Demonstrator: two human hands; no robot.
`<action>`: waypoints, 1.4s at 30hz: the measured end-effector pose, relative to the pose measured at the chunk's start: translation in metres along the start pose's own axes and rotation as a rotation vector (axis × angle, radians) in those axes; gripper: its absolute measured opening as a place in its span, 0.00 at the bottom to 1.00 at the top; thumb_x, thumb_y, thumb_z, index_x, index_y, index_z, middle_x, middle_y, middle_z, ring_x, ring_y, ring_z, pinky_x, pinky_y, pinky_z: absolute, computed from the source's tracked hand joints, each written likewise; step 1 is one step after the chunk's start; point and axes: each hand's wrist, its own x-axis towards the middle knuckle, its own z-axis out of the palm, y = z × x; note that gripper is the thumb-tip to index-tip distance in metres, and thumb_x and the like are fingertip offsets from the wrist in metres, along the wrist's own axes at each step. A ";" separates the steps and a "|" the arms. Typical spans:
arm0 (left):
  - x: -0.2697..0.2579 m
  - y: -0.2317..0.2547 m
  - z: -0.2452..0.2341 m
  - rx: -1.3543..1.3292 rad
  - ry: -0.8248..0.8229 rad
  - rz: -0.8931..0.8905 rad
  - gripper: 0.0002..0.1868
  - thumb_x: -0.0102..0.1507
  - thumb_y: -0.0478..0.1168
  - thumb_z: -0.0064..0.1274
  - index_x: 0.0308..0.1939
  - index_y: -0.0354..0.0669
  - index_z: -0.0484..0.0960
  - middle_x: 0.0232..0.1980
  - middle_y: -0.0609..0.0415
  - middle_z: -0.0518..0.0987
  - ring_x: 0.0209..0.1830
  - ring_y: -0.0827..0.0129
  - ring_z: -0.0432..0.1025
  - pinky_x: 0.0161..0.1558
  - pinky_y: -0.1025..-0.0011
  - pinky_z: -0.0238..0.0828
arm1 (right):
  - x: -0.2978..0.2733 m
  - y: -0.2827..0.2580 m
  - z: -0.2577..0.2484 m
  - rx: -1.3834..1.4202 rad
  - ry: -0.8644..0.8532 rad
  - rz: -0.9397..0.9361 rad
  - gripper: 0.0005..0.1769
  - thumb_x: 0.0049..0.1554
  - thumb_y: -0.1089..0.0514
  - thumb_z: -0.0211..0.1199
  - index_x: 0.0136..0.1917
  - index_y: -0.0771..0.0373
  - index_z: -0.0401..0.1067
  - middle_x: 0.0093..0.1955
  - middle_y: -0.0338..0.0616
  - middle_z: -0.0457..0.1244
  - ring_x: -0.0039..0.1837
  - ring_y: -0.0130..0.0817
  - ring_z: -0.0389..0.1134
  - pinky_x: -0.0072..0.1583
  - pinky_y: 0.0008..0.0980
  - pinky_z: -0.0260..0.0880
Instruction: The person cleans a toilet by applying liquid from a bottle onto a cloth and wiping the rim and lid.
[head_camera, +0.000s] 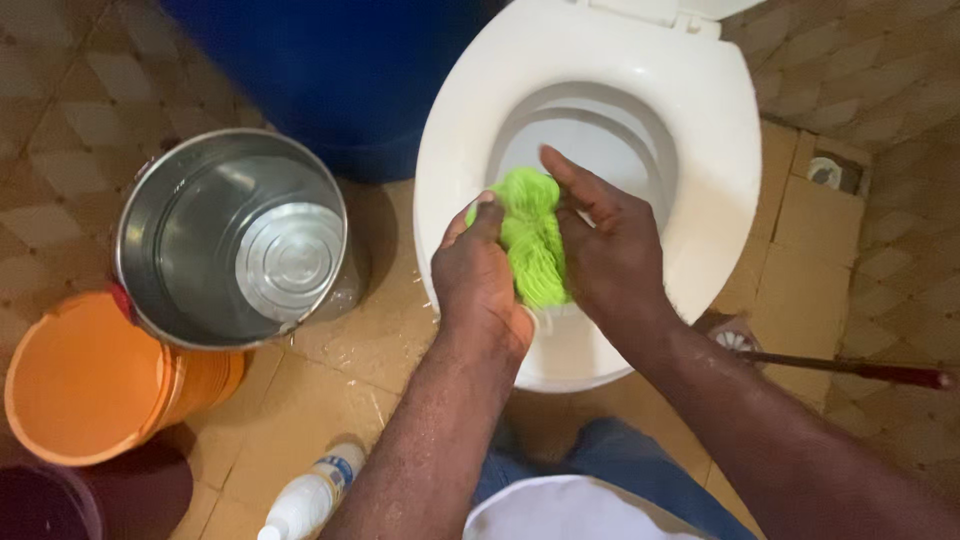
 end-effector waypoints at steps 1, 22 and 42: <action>-0.001 0.002 0.006 0.012 0.022 0.058 0.23 0.68 0.48 0.45 0.61 0.36 0.75 0.52 0.47 0.81 0.53 0.60 0.78 0.53 0.61 0.79 | 0.001 -0.005 -0.001 0.055 0.011 -0.011 0.33 0.61 0.59 0.53 0.78 0.62 0.58 0.71 0.55 0.64 0.67 0.38 0.67 0.67 0.39 0.69; -0.009 -0.016 0.022 0.049 -0.189 -0.015 0.25 0.74 0.53 0.37 0.68 0.42 0.69 0.63 0.46 0.73 0.65 0.64 0.67 0.66 0.56 0.62 | -0.009 -0.011 0.003 0.166 0.047 0.202 0.33 0.63 0.56 0.52 0.81 0.55 0.54 0.61 0.47 0.66 0.60 0.31 0.68 0.61 0.31 0.72; 0.003 -0.029 0.048 -0.060 -0.378 0.051 0.34 0.71 0.63 0.34 0.65 0.36 0.69 0.50 0.47 0.77 0.49 0.64 0.77 0.50 0.65 0.80 | 0.007 -0.049 -0.011 0.545 0.202 0.109 0.25 0.58 0.65 0.60 0.69 0.65 0.71 0.60 0.49 0.69 0.56 0.32 0.72 0.57 0.30 0.79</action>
